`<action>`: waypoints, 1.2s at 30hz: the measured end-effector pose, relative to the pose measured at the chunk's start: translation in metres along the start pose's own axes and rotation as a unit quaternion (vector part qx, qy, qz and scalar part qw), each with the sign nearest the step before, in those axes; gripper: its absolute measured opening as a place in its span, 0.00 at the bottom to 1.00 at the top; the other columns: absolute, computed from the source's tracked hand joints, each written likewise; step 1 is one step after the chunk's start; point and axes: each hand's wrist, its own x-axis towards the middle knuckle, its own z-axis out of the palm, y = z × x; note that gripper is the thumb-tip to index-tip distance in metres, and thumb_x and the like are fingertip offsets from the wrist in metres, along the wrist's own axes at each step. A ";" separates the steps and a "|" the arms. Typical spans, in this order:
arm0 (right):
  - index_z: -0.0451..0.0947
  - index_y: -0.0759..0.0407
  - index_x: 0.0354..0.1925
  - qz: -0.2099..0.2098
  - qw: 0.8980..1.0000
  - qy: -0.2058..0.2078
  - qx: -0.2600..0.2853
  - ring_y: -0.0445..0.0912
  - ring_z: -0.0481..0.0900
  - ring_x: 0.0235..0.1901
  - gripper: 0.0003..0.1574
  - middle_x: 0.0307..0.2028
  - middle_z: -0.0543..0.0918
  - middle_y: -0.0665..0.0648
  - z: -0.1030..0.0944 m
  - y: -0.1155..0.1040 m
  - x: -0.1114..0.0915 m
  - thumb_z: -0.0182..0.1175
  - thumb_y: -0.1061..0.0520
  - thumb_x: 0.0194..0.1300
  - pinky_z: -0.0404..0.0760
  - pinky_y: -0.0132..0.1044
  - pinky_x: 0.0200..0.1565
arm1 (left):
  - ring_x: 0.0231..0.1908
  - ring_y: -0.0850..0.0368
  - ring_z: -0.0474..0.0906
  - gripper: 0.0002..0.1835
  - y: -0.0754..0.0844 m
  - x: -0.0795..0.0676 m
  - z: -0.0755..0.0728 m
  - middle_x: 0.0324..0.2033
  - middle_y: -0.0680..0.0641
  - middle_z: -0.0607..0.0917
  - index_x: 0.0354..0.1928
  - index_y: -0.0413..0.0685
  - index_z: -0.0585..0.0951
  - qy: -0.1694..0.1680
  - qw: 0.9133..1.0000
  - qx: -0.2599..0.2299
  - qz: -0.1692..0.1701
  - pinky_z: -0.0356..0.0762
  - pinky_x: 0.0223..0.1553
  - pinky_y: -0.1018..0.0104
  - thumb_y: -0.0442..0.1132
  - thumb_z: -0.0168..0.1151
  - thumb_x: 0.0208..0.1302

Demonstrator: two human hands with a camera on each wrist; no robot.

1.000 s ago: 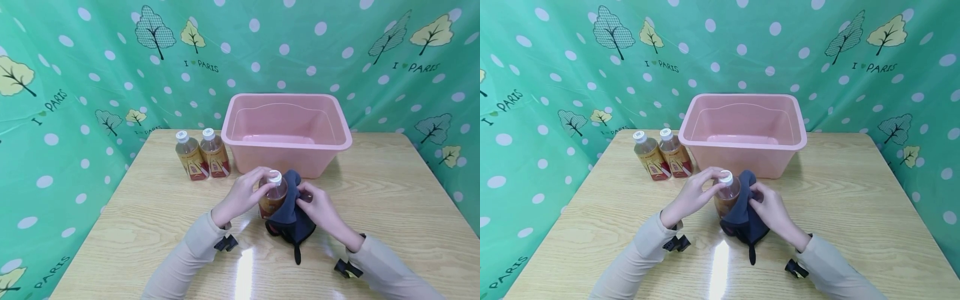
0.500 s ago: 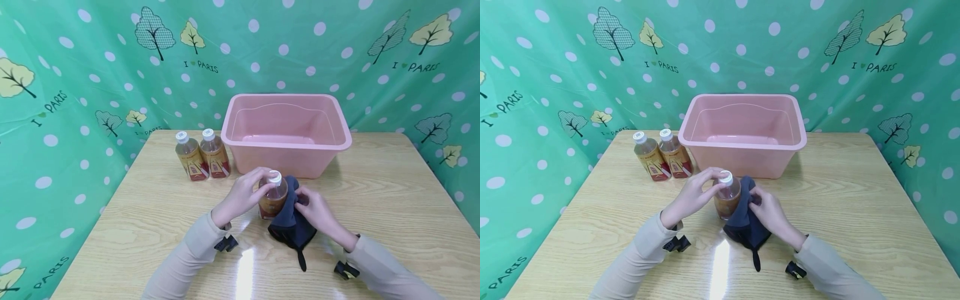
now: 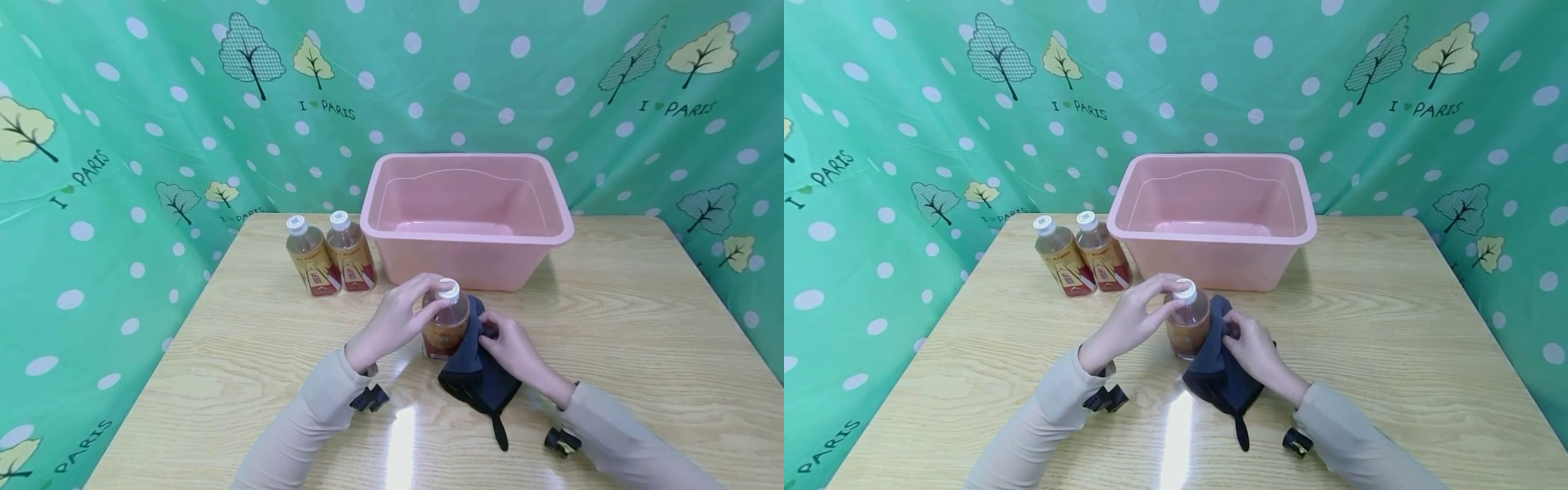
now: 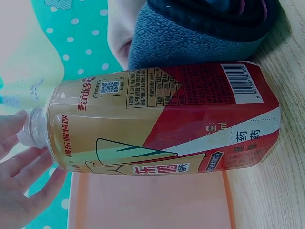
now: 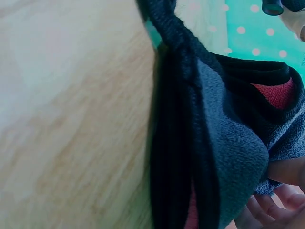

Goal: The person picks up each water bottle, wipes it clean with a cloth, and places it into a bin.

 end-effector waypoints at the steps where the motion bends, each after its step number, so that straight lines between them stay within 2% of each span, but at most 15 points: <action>1: 0.74 0.67 0.29 0.001 1.000 -0.001 -0.001 0.48 0.76 0.28 0.11 0.27 0.78 0.59 0.000 0.001 0.000 0.58 0.76 0.45 0.76 0.40 0.31 | 0.44 0.62 0.75 0.10 0.000 0.000 0.000 0.41 0.48 0.79 0.43 0.41 0.77 0.002 1.000 0.001 0.002 0.71 0.45 0.76 0.34 0.59 0.57; 8: 0.73 0.67 0.29 -0.006 1.000 -0.004 -0.005 0.48 0.76 0.28 0.11 0.26 0.79 0.59 0.002 0.004 0.001 0.58 0.76 0.45 0.76 0.41 0.32 | 0.43 0.62 0.75 0.11 0.000 0.000 0.000 0.41 0.48 0.79 0.43 0.41 0.77 0.005 1.000 0.002 0.006 0.72 0.44 0.75 0.34 0.59 0.57; 15: 0.74 0.67 0.30 -0.006 1.000 -0.006 0.010 0.48 0.76 0.30 0.11 0.28 0.79 0.60 -0.005 -0.004 -0.001 0.57 0.76 0.47 0.76 0.39 0.32 | 0.43 0.62 0.75 0.11 0.002 0.000 -0.001 0.41 0.48 0.79 0.43 0.41 0.77 -0.001 1.000 -0.002 -0.005 0.71 0.45 0.77 0.34 0.59 0.58; 22: 0.75 0.67 0.32 -0.027 0.999 0.017 0.016 0.50 0.77 0.32 0.12 0.30 0.80 0.61 -0.014 -0.016 -0.002 0.58 0.77 0.47 0.77 0.40 0.33 | 0.42 0.62 0.75 0.11 0.002 0.000 -0.001 0.41 0.48 0.79 0.43 0.41 0.76 0.000 1.000 0.002 -0.003 0.72 0.44 0.76 0.34 0.59 0.57; 29: 0.74 0.68 0.32 -0.049 0.998 0.039 0.028 0.49 0.77 0.31 0.13 0.29 0.79 0.60 -0.022 -0.027 -0.002 0.57 0.78 0.46 0.77 0.35 0.31 | 0.42 0.62 0.75 0.10 0.002 0.000 -0.001 0.41 0.48 0.80 0.42 0.41 0.77 0.004 1.000 0.003 0.000 0.73 0.44 0.72 0.34 0.59 0.57; 36: 0.75 0.69 0.33 -0.068 0.995 0.061 0.043 0.40 0.75 0.31 0.14 0.31 0.79 0.60 -0.031 -0.038 -0.001 0.57 0.79 0.46 0.78 0.33 0.31 | 0.42 0.62 0.75 0.10 0.001 0.001 -0.001 0.41 0.48 0.80 0.42 0.42 0.77 0.006 1.000 0.006 0.005 0.74 0.43 0.70 0.34 0.59 0.57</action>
